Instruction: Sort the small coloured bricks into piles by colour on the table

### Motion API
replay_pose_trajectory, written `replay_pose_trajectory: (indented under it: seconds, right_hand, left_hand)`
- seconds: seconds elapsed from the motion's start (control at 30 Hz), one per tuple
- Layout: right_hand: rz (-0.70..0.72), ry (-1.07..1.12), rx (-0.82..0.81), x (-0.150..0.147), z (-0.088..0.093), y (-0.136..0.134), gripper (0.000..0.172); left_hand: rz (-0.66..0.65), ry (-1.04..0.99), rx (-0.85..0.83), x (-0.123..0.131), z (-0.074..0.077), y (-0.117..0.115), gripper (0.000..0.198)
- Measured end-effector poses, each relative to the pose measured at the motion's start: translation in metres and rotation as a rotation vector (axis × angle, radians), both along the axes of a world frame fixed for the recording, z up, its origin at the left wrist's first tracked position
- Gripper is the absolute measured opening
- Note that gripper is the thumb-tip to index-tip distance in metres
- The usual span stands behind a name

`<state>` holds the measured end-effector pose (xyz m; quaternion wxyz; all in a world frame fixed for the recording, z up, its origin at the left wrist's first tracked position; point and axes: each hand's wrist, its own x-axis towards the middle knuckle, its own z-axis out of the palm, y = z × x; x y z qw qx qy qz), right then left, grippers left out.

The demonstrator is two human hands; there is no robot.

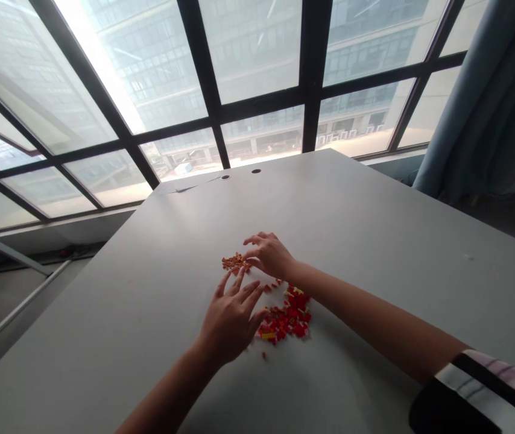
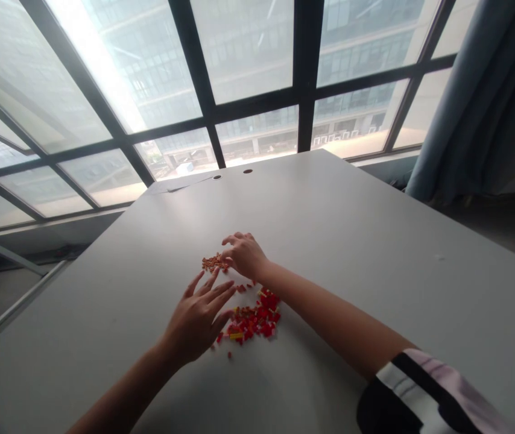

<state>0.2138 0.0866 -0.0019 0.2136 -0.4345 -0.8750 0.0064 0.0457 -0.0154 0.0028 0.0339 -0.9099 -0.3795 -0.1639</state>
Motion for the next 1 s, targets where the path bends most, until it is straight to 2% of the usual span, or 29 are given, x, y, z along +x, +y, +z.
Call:
replay_pose_trajectory:
  seconds: [0.13,0.23,0.37,0.53,0.63,0.7,0.77,0.87,1.0]
  right_hand:
    - [-0.005,-0.012,0.003,-0.011,-0.008,0.006,0.014]
    - [-0.037,-0.004,-0.024,-0.009,-0.013,0.005,0.014]
    - [-0.08,0.021,-0.052,-0.006,-0.013,0.005,0.01]
    - [-0.129,0.073,-0.056,0.0,-0.003,0.001,0.01]
    - [-0.116,0.163,-0.138,0.015,0.001,-0.015,0.01]
    - [-0.03,0.189,-0.222,0.029,0.001,-0.033,0.006]
    - [0.045,0.174,-0.238,0.044,-0.002,-0.05,0.002]
    - [0.114,0.161,-0.197,0.059,-0.007,-0.067,0.007]
    - [0.056,0.129,-0.066,0.068,-0.014,-0.066,0.019]
  left_hand:
    - [0.113,0.013,0.071,-0.023,0.001,0.001,0.035]
    - [0.143,0.027,0.082,-0.032,-0.001,0.001,0.034]
    - [0.138,0.016,0.09,-0.032,-0.001,0.001,0.032]
    - [0.123,0.008,0.1,-0.028,0.001,0.001,0.031]
    - [0.096,-0.019,0.074,-0.025,0.0,0.002,0.03]
    - [0.061,-0.048,0.046,-0.021,0.0,0.004,0.03]
    - [0.021,-0.069,0.018,-0.015,0.0,0.006,0.029]
    - [-0.062,-0.058,-0.035,-0.005,0.002,0.01,0.03]
    - [-0.145,0.024,-0.113,0.005,0.005,0.015,0.033]
